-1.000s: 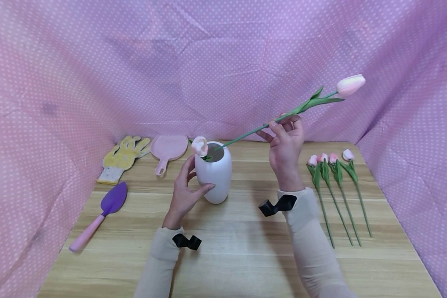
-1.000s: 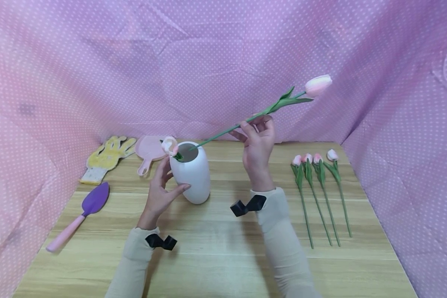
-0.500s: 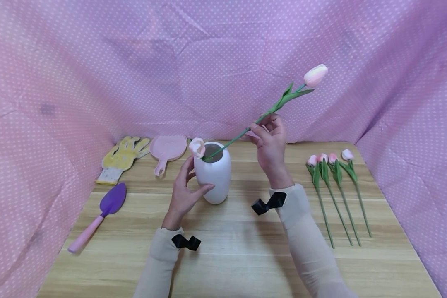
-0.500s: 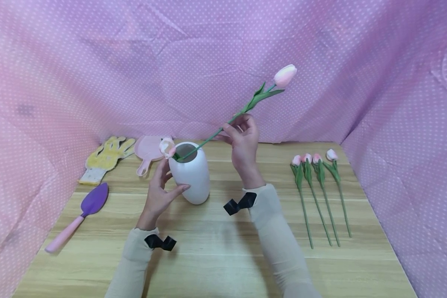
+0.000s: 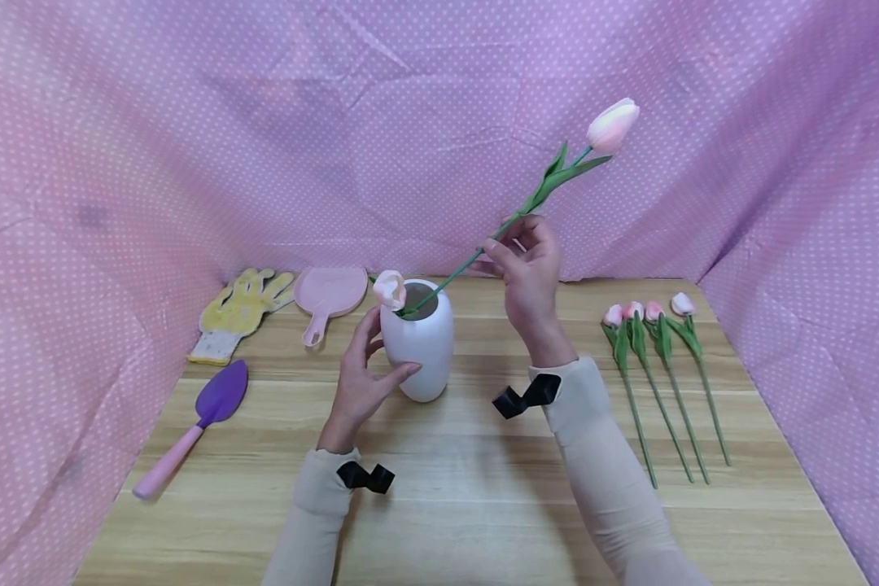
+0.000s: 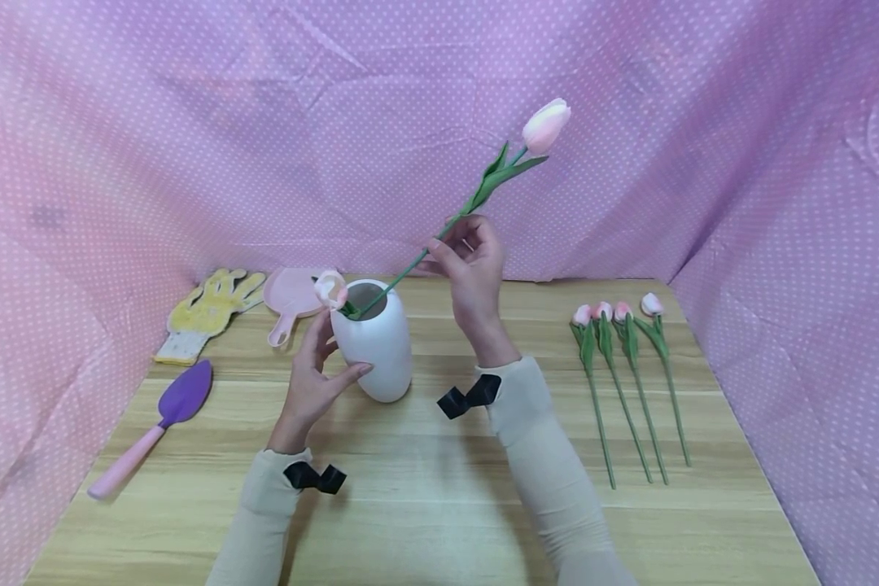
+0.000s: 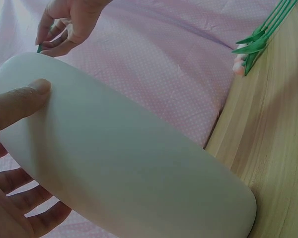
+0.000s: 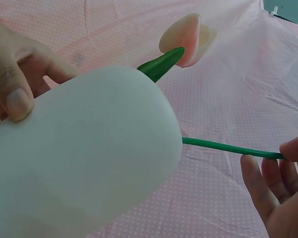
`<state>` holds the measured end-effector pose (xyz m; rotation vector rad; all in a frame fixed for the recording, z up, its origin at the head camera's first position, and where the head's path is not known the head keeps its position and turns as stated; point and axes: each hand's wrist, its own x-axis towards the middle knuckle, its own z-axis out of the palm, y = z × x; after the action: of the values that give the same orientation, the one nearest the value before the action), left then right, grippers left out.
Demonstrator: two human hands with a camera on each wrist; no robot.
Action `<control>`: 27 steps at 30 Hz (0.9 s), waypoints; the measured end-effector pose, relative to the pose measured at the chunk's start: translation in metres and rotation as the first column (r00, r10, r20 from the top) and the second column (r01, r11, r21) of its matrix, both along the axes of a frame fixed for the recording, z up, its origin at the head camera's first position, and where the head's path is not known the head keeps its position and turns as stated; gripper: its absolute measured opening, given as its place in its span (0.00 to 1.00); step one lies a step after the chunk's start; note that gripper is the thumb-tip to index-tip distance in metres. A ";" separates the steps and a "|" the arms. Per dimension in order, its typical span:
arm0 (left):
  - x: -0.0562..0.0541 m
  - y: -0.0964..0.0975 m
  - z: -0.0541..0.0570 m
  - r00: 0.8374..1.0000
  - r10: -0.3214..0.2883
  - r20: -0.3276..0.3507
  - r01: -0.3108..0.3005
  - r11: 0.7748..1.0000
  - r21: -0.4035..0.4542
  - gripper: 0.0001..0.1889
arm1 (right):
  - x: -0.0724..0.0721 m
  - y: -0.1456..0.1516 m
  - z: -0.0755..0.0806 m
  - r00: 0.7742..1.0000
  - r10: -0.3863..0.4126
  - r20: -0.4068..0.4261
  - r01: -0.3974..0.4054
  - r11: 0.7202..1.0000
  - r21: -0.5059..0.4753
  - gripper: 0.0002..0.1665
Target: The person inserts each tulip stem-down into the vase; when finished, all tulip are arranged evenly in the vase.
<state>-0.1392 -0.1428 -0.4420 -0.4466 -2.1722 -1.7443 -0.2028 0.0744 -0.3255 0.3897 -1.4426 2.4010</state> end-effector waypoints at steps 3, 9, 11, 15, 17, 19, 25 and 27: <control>0.000 0.000 0.000 1.000 0.001 -0.002 -0.001 1.000 0.003 0.49 | -0.001 -0.003 -0.001 1.000 0.019 -0.007 -0.019 0.999 0.041 0.20; -0.001 -0.001 -0.003 1.000 0.004 -0.008 -0.004 1.000 -0.005 0.49 | 0.001 -0.005 0.002 0.999 0.017 -0.042 -0.012 0.994 0.105 0.19; -0.001 -0.001 -0.003 1.000 0.006 -0.005 -0.006 1.000 -0.004 0.49 | 0.002 -0.005 0.003 0.998 -0.001 -0.062 0.008 0.993 0.122 0.19; 0.000 0.000 -0.001 1.000 0.005 0.002 -0.005 1.000 0.002 0.49 | 0.004 -0.007 0.001 0.996 -0.022 -0.084 0.033 0.991 0.129 0.17; 0.000 0.000 -0.001 1.000 0.004 0.004 -0.004 1.000 0.002 0.49 | 0.005 -0.008 -0.001 0.996 -0.027 -0.081 0.037 0.992 0.121 0.17; 0.000 0.000 -0.001 1.000 0.002 0.005 -0.002 1.000 0.001 0.49 | 0.005 -0.010 -0.005 0.996 -0.030 -0.083 0.040 0.992 0.116 0.17; 0.000 0.000 -0.001 1.000 0.003 0.003 -0.003 1.000 -0.002 0.48 | 0.005 -0.015 -0.010 0.992 -0.018 -0.121 0.038 0.985 0.169 0.19; 0.000 0.000 -0.002 1.000 0.001 0.003 -0.001 1.000 0.000 0.48 | 0.004 -0.017 -0.012 0.991 -0.011 -0.131 0.036 0.980 0.195 0.18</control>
<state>-0.1395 -0.1427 -0.4435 -0.4429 -2.1745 -1.7452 -0.1985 0.0572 -0.3372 0.5607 -1.6205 2.1769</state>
